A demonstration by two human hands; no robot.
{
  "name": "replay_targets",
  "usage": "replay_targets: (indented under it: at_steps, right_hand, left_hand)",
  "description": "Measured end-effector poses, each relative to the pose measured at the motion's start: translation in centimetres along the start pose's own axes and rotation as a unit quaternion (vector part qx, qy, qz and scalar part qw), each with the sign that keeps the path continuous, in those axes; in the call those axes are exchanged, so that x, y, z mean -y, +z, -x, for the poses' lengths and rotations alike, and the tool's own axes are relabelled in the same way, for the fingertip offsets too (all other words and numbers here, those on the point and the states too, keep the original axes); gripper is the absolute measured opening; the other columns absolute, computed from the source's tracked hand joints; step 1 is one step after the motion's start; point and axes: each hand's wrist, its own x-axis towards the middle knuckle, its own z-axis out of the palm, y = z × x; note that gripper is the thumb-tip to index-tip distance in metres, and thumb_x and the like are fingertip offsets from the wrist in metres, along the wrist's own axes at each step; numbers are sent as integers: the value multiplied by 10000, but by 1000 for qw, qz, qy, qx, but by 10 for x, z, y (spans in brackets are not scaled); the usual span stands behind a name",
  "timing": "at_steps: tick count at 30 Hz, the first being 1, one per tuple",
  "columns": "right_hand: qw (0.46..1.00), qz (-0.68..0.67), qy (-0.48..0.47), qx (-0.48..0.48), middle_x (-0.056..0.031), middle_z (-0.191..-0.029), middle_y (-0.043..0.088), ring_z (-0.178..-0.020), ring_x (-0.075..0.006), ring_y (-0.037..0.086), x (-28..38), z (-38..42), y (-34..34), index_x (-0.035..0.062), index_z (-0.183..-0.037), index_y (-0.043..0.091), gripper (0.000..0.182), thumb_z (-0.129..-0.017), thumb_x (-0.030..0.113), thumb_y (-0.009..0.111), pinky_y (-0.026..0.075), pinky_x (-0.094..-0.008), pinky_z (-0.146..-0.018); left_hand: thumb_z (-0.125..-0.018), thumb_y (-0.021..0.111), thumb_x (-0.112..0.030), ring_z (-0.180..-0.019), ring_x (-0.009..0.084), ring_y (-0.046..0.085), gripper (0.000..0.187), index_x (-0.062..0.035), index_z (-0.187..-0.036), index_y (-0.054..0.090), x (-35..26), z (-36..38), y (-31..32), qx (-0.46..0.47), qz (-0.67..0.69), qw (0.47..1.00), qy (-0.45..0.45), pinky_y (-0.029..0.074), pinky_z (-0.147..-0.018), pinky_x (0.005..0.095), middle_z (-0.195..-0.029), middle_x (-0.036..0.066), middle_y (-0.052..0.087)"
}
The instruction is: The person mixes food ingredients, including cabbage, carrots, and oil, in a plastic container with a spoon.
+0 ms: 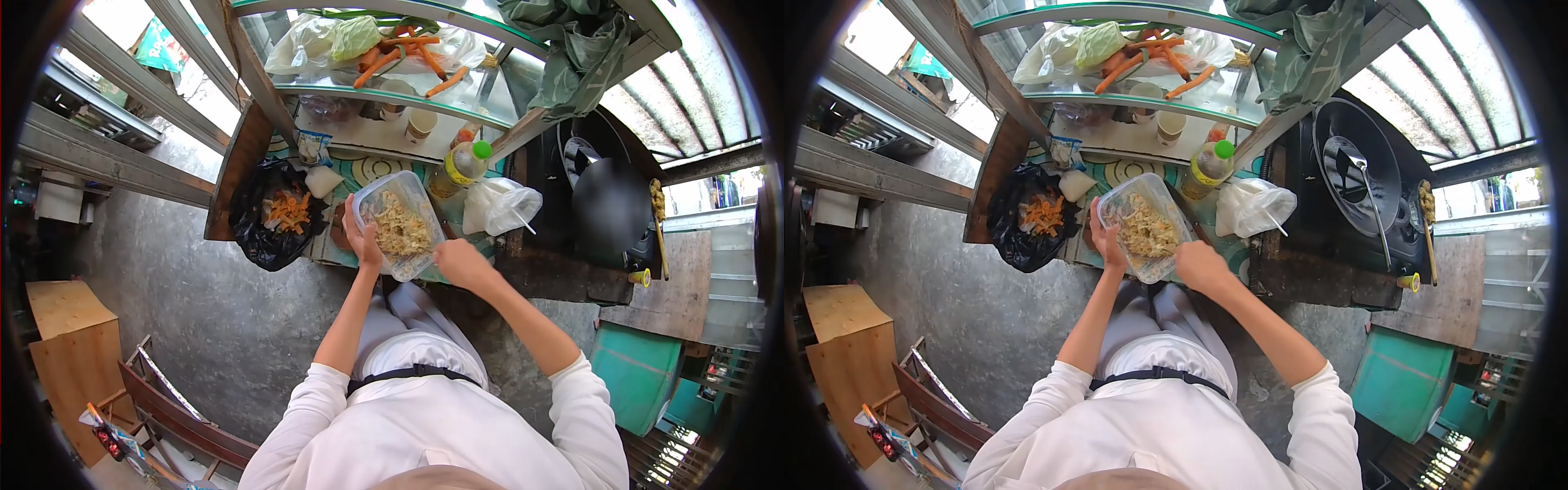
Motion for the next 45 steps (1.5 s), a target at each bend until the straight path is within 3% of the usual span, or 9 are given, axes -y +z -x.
replay_targets:
  at_steps: [3, 7, 12, 20, 25, 30, 34, 38, 45]
  right_hand:
    - [1000, 0, 7, -11, -278, -882, 637, -855, -431, 627, 5, 8, -24, -37, -855, 661, 229, -836, 129, 505, 502, -495, -771]
    - [996, 3, 87, -23, -301, -881, 628, -861, -434, 625, 4, -26, 35, -72, -849, 649, 228, -799, 101, 509, 497, -494, -781]
    - [997, -77, 18, -2, -304, -892, 624, -878, -429, 623, -7, -26, 21, -81, -863, 643, 241, -775, 102, 514, 489, -498, -793]
    - [1000, 8, 20, 12, -266, -853, 644, -837, -411, 637, 15, -12, 36, -46, -852, 671, 243, -781, 150, 546, 508, -479, -745]
    - [984, 151, -62, -76, -194, -766, 649, -695, -355, 636, 34, 2, -42, 22, -771, 684, 314, -845, 300, 560, 507, -465, -662]
    - [932, 270, -143, -194, -117, -762, 636, -635, -273, 653, 33, -40, -41, 56, -871, 664, 159, -779, 153, 579, 520, -367, -550]
    - [889, 295, -181, -300, -73, -690, 560, -568, -222, 630, 6, -60, -16, 75, -1095, 592, 318, -782, 93, 538, 492, -316, -467]
    - [907, 348, -140, -190, -63, -713, 551, -505, -200, 602, -40, -13, 54, 73, -1186, 563, 407, -781, 102, 534, 463, -310, -410]
    - [929, 311, -130, -152, -81, -660, 577, -514, -211, 620, 0, 23, -8, 32, -1129, 571, 360, -777, 101, 548, 481, -322, -421]
  left_hand:
    - [-728, 504, -176, -1104, 239, 418, 678, -112, -1393, 385, 1, 0, -3, -7, -25, 1000, 8, 311, -1001, 372, -1159, 97, 382]
    - [-728, 505, -166, -1119, 237, 420, 679, -113, -1393, 382, 10, -2, -10, -3, 19, 1000, -21, 325, -991, 372, -1209, 94, 386]
    - [-735, 504, -159, -1166, 228, 411, 672, -117, -1394, 379, 0, -9, -18, 1, 86, 995, -42, 331, -990, 360, -1292, 88, 372]
    - [-703, 490, -95, -1115, 218, 419, 684, -92, -1381, 402, 1, -6, -11, 4, -3, 1000, 2, 309, -998, 328, -1223, 99, 404]
    - [-689, 490, -97, -1101, 224, 423, 685, -86, -1370, 419, 2, -12, -9, 6, 1, 1000, -1, 306, -994, 319, -1183, 93, 398]
    - [-694, 508, -141, -1110, 234, 418, 681, -102, -1368, 424, -16, -14, 5, 36, -68, 997, 18, 314, -990, 339, -1168, 89, 400]
    - [-677, 518, -133, -1143, 220, 414, 708, -85, -1375, 413, -23, -13, 5, 47, -102, 993, 21, 309, -1002, 330, -1202, 70, 397]
    - [-695, 489, -121, -1112, 231, 424, 663, -97, -1356, 445, -10, -17, 2, 19, -74, 997, 19, 332, -980, 343, -1168, 84, 407]
    - [-697, 482, -125, -1101, 240, 427, 651, -91, -1347, 457, -8, -11, 3, 7, -41, 999, 4, 318, -985, 342, -1191, 98, 411]
